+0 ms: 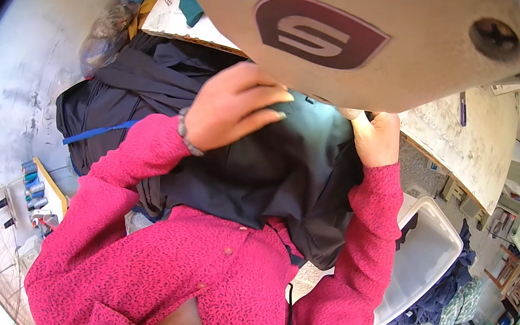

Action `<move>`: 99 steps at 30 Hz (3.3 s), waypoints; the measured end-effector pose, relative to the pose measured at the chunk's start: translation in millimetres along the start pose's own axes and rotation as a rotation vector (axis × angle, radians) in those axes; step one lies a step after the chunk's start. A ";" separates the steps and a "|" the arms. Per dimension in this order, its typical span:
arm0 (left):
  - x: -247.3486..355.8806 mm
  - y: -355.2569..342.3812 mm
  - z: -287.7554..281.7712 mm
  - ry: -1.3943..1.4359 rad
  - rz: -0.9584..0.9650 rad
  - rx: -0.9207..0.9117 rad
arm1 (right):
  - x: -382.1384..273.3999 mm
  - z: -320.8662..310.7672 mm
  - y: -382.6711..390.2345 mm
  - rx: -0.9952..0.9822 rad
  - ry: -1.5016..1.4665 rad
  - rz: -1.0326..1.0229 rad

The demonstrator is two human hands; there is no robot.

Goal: The person positions black fabric pieces under the presser foot of a sewing machine, sews along the seams, and turns and feeds different sections of the garments through the machine.

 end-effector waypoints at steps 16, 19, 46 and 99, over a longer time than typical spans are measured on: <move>20.6 -7.1 23.1 -0.174 -0.056 -0.091 | -25.1 1.2 -37.5 -0.062 0.482 -0.053; -12.1 7.6 16.7 0.147 -0.138 0.001 | -21.4 2.5 -39.3 -0.061 0.444 -0.062; -32.9 -7.6 31.0 0.141 -0.362 -0.083 | -9.5 -2.4 -47.4 -0.035 0.375 -0.077; -178.1 28.8 102.9 0.954 -0.715 -0.503 | -5.9 -3.4 -47.5 -0.010 0.469 -0.094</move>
Point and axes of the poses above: each hand's wrist, its own y-axis away from the middle knuckle, its own z-axis out of the palm, x = y × z, the point moved 9 cm from there along -y, towards the middle knuckle, and after that the axes turned 14 degrees about -x, right-handed, at the moved point
